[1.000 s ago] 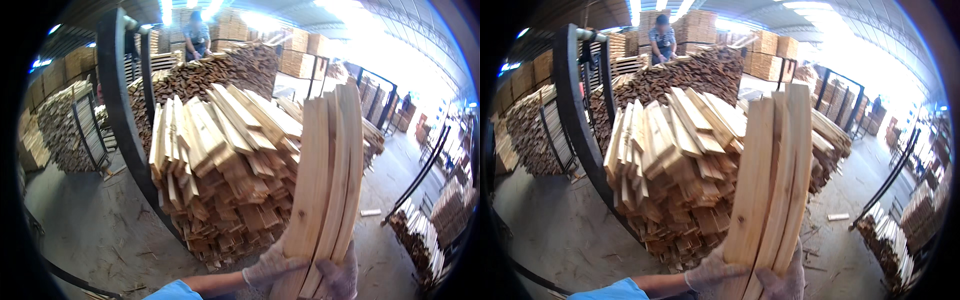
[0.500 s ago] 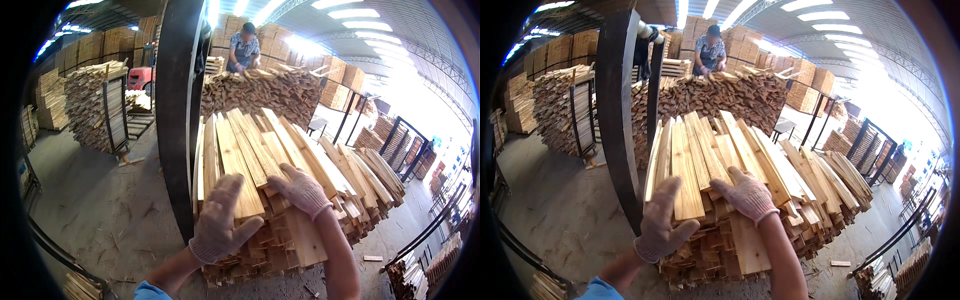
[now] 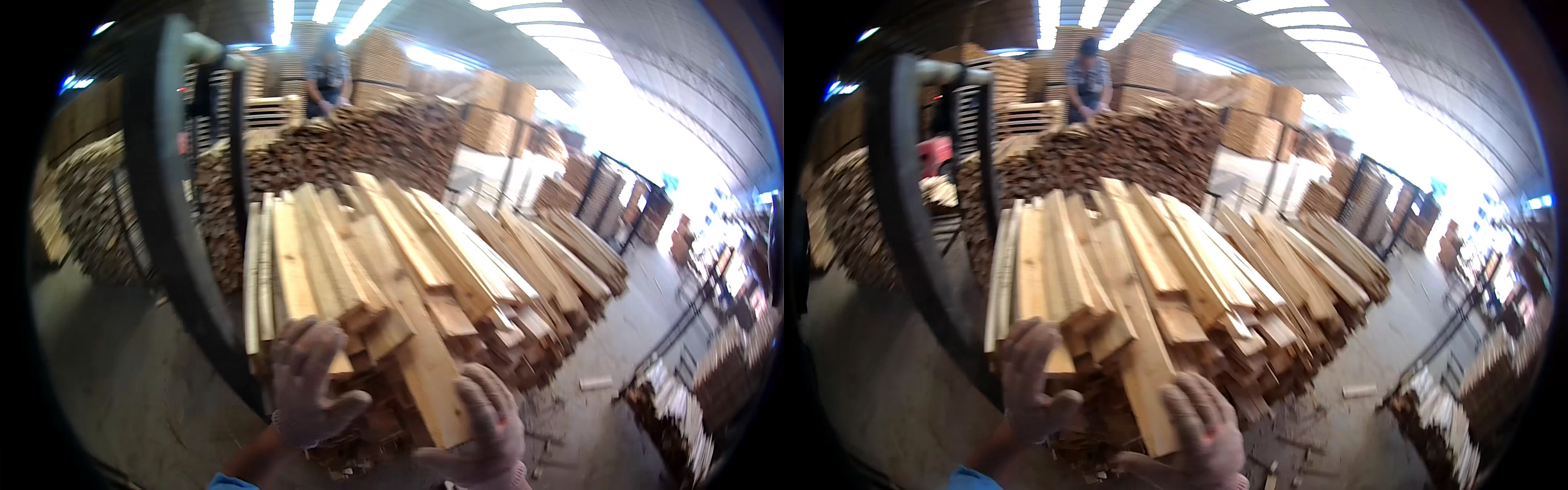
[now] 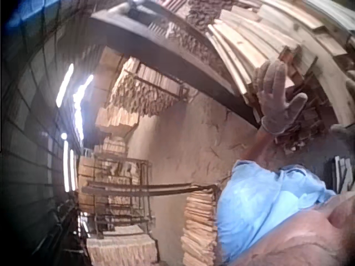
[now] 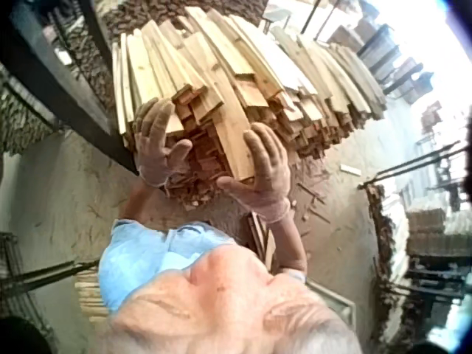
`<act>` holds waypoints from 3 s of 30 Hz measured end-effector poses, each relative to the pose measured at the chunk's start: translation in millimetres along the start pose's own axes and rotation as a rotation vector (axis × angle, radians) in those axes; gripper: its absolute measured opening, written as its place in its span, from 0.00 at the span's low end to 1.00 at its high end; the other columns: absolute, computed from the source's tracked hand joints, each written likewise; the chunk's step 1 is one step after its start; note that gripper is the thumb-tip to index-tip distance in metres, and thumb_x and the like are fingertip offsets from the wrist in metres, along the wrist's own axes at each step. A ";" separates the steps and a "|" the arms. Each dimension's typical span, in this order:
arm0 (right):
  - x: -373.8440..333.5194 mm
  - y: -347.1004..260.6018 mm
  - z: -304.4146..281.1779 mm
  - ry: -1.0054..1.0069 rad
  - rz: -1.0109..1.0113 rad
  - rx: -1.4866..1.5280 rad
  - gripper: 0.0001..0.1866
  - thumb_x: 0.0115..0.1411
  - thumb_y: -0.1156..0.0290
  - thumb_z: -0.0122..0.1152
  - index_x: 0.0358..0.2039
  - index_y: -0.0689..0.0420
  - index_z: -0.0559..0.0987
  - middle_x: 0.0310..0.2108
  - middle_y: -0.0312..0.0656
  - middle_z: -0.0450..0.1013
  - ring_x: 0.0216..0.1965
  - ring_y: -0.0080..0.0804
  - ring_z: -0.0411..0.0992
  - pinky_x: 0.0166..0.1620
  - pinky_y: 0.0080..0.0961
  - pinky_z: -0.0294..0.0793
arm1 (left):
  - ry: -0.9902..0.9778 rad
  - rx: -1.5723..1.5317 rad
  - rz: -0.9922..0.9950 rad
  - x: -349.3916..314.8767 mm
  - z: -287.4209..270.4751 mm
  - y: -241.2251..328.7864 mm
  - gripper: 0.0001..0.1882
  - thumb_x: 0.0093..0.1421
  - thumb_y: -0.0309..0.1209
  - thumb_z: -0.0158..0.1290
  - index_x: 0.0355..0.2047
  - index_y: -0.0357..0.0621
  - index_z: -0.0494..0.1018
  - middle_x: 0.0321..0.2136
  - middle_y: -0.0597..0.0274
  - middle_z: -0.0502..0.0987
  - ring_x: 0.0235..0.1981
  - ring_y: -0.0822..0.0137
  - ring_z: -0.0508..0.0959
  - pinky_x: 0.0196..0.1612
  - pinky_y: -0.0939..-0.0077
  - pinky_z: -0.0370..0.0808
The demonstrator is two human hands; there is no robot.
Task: The person gathers loose wooden planks from the floor of a lumber yard and stacks them onto a large pile. The worker repeatedly picks up small bundles of wood by hand and places them onto a growing stack, organizing the scattered pieces.
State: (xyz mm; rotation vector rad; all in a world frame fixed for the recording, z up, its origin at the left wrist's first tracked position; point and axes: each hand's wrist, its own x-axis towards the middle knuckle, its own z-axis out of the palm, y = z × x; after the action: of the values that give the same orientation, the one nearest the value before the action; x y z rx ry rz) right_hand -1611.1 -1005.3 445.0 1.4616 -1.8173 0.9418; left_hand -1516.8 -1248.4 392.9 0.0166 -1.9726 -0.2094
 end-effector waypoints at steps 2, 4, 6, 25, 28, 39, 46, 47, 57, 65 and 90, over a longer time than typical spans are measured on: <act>13.1 17.5 32.6 -0.053 -0.038 0.061 0.41 0.54 0.40 0.71 0.56 0.61 0.76 0.53 0.54 0.75 0.55 0.55 0.75 0.60 0.51 0.73 | 0.037 0.144 -0.052 -13.6 -9.8 -2.1 0.37 0.70 0.58 0.46 0.61 0.34 0.68 0.57 0.44 0.73 0.61 0.41 0.70 0.64 0.45 0.66; 39.4 29.0 57.4 -0.053 -0.023 0.059 0.43 0.50 0.40 0.74 0.56 0.60 0.76 0.57 0.53 0.73 0.60 0.56 0.71 0.62 0.56 0.69 | 0.195 0.232 0.181 -9.3 -0.7 -21.0 0.35 0.73 0.57 0.43 0.61 0.34 0.68 0.56 0.42 0.73 0.59 0.42 0.72 0.64 0.46 0.66; 60.1 47.8 106.2 -0.019 0.029 0.035 0.51 0.49 0.34 0.70 0.61 0.63 0.72 0.62 0.57 0.68 0.65 0.58 0.63 0.68 0.55 0.60 | 0.277 0.239 0.096 -0.7 2.3 -9.7 0.34 0.74 0.56 0.40 0.61 0.34 0.68 0.57 0.39 0.72 0.57 0.43 0.73 0.64 0.47 0.67; -484.1 -30.3 9.2 -0.485 1.844 0.111 0.33 0.55 0.55 0.70 0.54 0.64 0.76 0.52 0.59 0.75 0.56 0.55 0.73 0.60 0.44 0.73 | -0.850 -0.642 0.342 -154.5 96.0 193.3 0.24 0.65 0.36 0.57 0.56 0.34 0.72 0.50 0.45 0.77 0.53 0.46 0.76 0.58 0.50 0.71; -597.6 -123.5 -40.8 -0.519 2.257 -0.104 0.31 0.55 0.47 0.63 0.47 0.63 0.82 0.51 0.60 0.78 0.55 0.55 0.77 0.57 0.45 0.76 | -0.998 -0.673 0.265 -205.6 123.8 215.1 0.19 0.61 0.31 0.59 0.50 0.31 0.77 0.46 0.45 0.80 0.50 0.46 0.78 0.56 0.55 0.74; -743.7 -338.5 -77.2 -0.426 2.709 0.111 0.37 0.67 0.40 0.46 0.60 0.60 0.77 0.64 0.56 0.69 0.69 0.50 0.63 0.70 0.39 0.59 | -1.801 -0.781 0.038 -375.3 229.0 306.2 0.23 0.60 0.40 0.60 0.52 0.40 0.78 0.45 0.48 0.82 0.48 0.48 0.80 0.54 0.57 0.75; -795.4 -202.4 10.5 -0.051 2.681 0.351 0.29 0.67 0.45 0.47 0.44 0.60 0.82 0.43 0.58 0.79 0.50 0.53 0.77 0.54 0.45 0.72 | -2.158 -0.583 0.108 -500.4 243.2 305.7 0.26 0.60 0.43 0.60 0.55 0.43 0.76 0.49 0.48 0.81 0.52 0.47 0.79 0.56 0.56 0.74; -825.2 -188.1 30.1 0.034 2.762 0.457 0.29 0.67 0.45 0.48 0.42 0.61 0.82 0.41 0.57 0.79 0.48 0.54 0.77 0.52 0.46 0.72 | -2.186 -0.573 0.126 -520.2 244.8 304.1 0.26 0.61 0.43 0.60 0.56 0.43 0.75 0.49 0.47 0.80 0.52 0.47 0.78 0.57 0.56 0.74; -1160.4 -119.9 196.1 0.829 3.203 0.012 0.47 0.57 0.40 0.67 0.59 0.72 0.72 0.56 0.60 0.70 0.58 0.51 0.69 0.58 0.40 0.66 | -2.279 -0.554 0.145 -687.2 260.9 320.4 0.30 0.60 0.42 0.61 0.59 0.39 0.72 0.48 0.44 0.79 0.51 0.45 0.78 0.56 0.56 0.74; -1191.4 -170.0 209.8 1.741 3.050 -0.164 0.15 0.61 0.61 0.61 0.29 0.62 0.79 0.18 0.45 0.70 0.14 0.37 0.67 0.21 0.38 0.68 | -2.364 -0.628 0.143 -689.8 265.9 334.7 0.30 0.61 0.43 0.61 0.59 0.40 0.71 0.50 0.47 0.78 0.53 0.47 0.77 0.57 0.56 0.73; -1071.3 -121.9 184.2 1.129 3.085 -0.249 0.51 0.54 0.46 0.74 0.63 0.78 0.67 0.62 0.60 0.69 0.62 0.47 0.69 0.65 0.38 0.65 | -2.303 -0.657 -0.171 -680.6 308.6 320.5 0.30 0.60 0.40 0.61 0.59 0.37 0.71 0.48 0.44 0.80 0.51 0.46 0.78 0.56 0.56 0.74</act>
State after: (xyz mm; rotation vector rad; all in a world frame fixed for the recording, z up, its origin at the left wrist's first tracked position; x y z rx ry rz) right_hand -1284.2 -595.7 -515.1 2.4804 1.1520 -1.1890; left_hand -1498.0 -816.2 -295.5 -0.8295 -3.9592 -1.4797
